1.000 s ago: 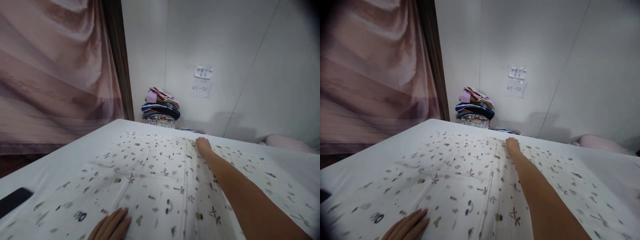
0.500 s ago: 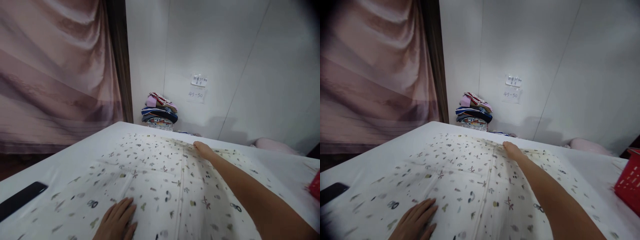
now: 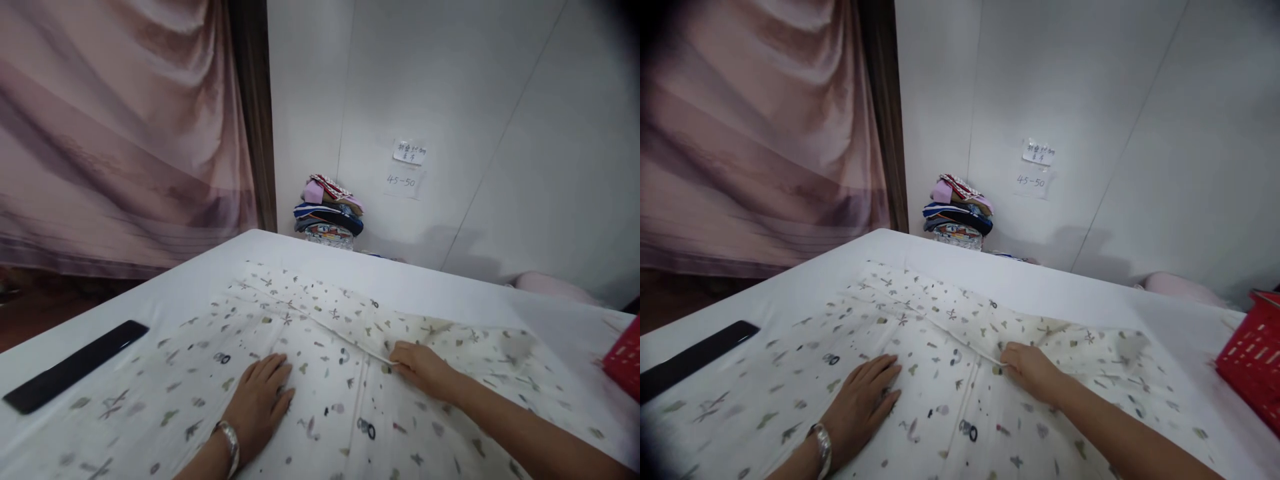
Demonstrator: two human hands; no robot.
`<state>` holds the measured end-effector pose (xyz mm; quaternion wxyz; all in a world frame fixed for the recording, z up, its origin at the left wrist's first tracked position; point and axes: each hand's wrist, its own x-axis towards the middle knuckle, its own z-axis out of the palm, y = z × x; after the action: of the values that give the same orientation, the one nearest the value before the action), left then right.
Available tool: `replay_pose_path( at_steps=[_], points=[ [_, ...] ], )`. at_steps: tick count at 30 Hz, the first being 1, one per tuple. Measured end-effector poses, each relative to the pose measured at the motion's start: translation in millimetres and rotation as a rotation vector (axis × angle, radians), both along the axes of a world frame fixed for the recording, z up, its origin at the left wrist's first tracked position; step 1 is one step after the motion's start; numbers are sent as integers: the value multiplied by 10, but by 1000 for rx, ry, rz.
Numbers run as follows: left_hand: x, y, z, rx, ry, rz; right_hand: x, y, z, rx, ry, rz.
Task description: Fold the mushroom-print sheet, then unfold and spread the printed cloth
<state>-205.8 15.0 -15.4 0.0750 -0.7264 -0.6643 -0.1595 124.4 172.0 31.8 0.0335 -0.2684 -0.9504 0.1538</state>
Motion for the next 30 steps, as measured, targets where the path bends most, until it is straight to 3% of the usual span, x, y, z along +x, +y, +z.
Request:
replay_pose_path(
  at_steps=[3,6,11,14,16,19,22,24,27,30],
  points=[
    [0,-7,12,10,9,-2,-13,59,140,-138,-54,15],
    [-14,-5,-14,40,25,-6,-58,517,505,-239,-170,-124],
    [-52,13,-142,127,37,-5,-203,1612,1214,50,31,-449],
    [-81,26,-231,170,41,35,-392,1845,1288,184,156,-555],
    [-92,34,-280,190,54,22,-527,1712,1143,216,187,-539],
    [-67,44,-312,210,50,13,-603,1203,737,160,145,-402],
    [-17,48,-263,230,2,65,-349,589,247,85,108,-255],
    [-30,37,-188,229,-26,50,58,272,-76,37,128,-254],
    [-164,-42,-79,195,-62,-7,1004,-6,-490,41,110,-522],
    [-378,-175,-72,166,-88,-40,2196,-287,-718,131,85,-797]
  ],
)
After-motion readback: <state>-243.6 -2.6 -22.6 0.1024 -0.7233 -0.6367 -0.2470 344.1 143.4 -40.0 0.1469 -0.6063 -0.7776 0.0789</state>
